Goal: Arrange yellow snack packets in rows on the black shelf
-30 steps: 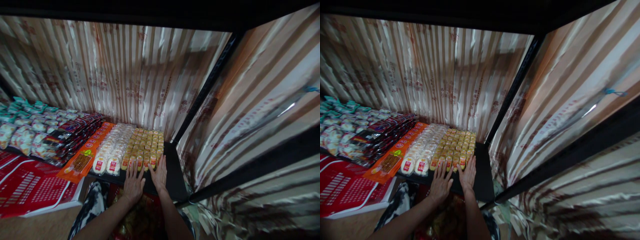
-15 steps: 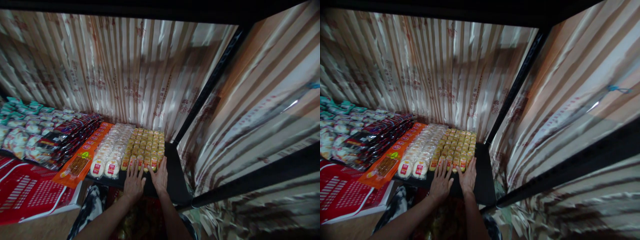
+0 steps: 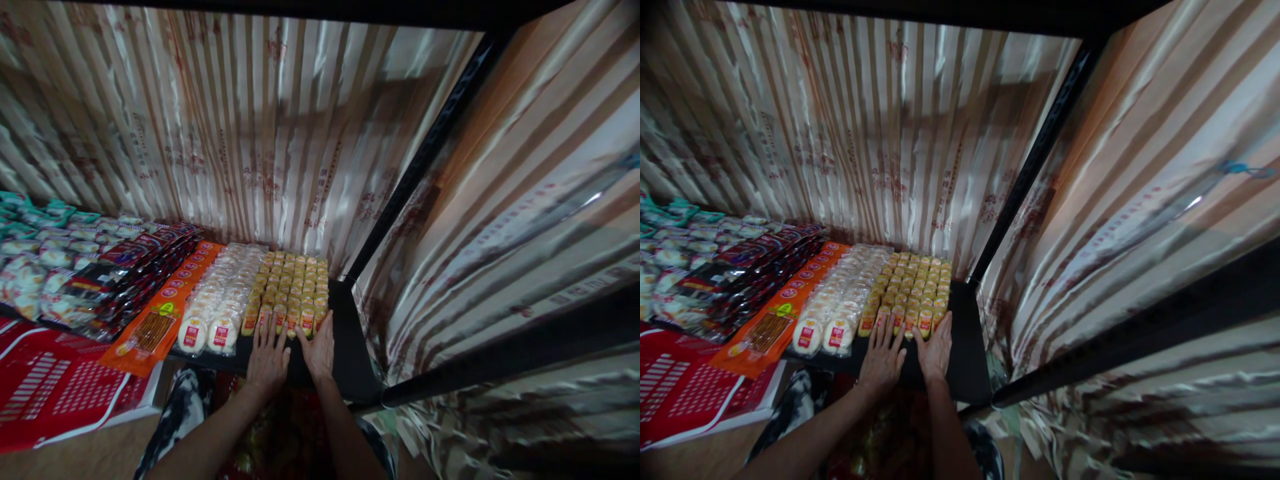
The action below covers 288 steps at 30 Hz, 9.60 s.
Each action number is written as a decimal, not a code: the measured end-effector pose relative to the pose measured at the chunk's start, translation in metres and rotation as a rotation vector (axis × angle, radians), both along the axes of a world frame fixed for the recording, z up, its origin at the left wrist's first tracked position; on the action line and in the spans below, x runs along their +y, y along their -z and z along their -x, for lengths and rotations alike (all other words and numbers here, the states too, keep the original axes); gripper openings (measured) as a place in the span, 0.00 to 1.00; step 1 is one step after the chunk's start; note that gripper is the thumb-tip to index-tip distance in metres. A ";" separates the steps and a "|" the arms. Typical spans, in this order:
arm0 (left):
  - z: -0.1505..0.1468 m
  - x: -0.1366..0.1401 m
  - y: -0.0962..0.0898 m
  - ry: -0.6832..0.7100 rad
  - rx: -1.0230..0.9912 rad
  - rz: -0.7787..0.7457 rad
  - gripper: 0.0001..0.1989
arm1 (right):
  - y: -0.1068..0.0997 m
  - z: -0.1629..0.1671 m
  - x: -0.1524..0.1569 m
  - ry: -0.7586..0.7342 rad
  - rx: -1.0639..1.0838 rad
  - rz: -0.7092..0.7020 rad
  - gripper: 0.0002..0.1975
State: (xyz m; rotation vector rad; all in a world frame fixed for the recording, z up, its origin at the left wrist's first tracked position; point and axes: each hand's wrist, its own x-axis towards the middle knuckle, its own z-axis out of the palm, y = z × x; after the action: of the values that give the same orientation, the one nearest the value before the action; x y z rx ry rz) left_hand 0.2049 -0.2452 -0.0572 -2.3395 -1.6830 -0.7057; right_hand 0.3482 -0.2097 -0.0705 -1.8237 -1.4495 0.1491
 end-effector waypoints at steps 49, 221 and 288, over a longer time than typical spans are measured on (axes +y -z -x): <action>-0.001 -0.009 -0.007 -0.157 -0.163 -0.074 0.32 | 0.003 -0.002 0.002 -0.051 -0.166 -0.146 0.47; 0.011 0.024 0.003 0.247 -0.180 -0.012 0.24 | -0.002 0.002 -0.002 -0.015 -0.151 -0.131 0.45; 0.008 0.033 0.010 0.218 -0.076 -0.022 0.23 | -0.016 -0.005 -0.009 0.130 0.281 -0.190 0.18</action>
State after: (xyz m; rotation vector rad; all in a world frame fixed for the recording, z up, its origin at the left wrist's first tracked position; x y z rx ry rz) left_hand 0.1972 -0.2119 -0.0671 -2.5365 -1.4528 -0.8567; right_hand 0.3536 -0.2192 -0.0548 -1.6614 -1.1087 0.1878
